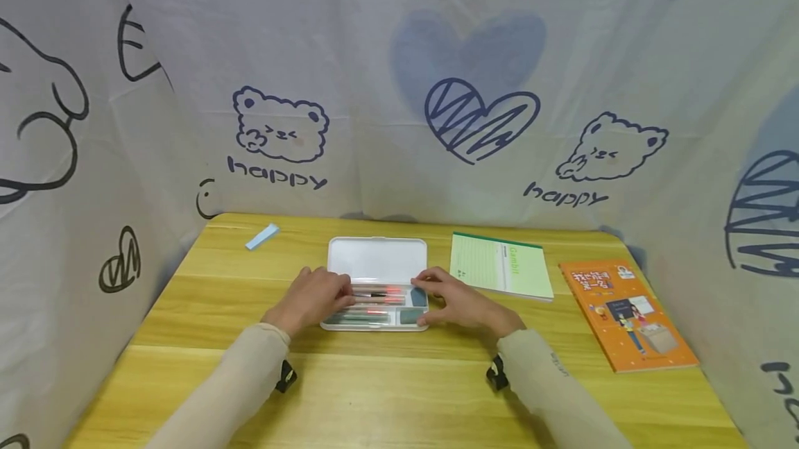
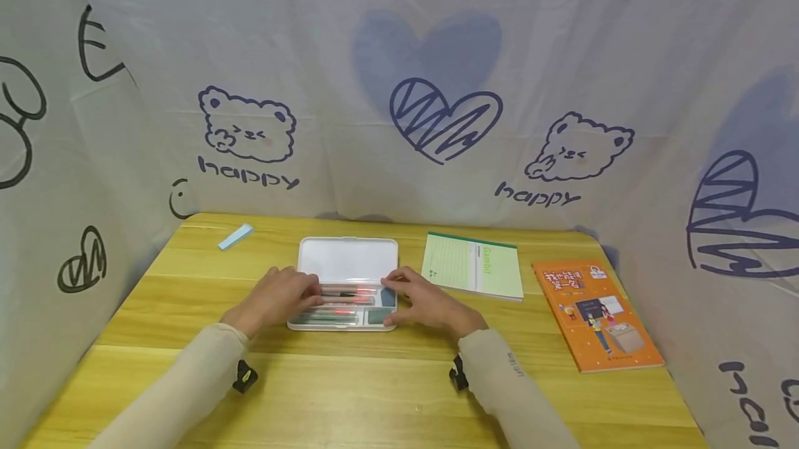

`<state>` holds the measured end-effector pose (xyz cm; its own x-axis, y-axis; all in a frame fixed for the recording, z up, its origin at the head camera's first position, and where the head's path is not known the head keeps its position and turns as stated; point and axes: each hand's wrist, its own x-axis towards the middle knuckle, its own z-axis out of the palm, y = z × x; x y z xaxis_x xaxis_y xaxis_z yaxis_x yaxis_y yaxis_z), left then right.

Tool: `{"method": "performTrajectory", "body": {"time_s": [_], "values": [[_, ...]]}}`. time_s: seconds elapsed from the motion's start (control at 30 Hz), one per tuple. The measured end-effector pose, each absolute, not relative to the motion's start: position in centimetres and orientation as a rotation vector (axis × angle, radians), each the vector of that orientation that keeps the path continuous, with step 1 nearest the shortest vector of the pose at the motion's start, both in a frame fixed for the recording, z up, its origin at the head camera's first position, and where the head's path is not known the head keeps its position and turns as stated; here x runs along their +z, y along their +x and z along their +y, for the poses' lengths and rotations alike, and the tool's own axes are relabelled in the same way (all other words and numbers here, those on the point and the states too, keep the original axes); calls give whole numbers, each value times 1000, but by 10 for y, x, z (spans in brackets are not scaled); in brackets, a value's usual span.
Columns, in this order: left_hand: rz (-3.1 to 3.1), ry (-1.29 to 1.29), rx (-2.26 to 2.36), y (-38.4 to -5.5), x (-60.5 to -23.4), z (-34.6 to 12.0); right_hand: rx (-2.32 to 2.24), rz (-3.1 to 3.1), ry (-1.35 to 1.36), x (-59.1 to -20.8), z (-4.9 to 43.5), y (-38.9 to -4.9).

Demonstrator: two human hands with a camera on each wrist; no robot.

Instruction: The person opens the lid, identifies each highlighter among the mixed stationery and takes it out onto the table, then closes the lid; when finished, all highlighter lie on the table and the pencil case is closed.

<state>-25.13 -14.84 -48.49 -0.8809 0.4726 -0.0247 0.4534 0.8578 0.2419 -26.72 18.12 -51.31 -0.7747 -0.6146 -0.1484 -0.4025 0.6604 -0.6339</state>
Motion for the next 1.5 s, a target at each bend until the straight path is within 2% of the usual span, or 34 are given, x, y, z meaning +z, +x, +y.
{"method": "performTrajectory", "body": {"time_s": [0.8, 1.5], "values": [[2985, 519, 568, -245, -499, -123, -858, 2530, -817, -514, 182, -267], [2978, 722, 276, -259, -488, -146, -857, 2533, -818, -515, 183, -267]]}}
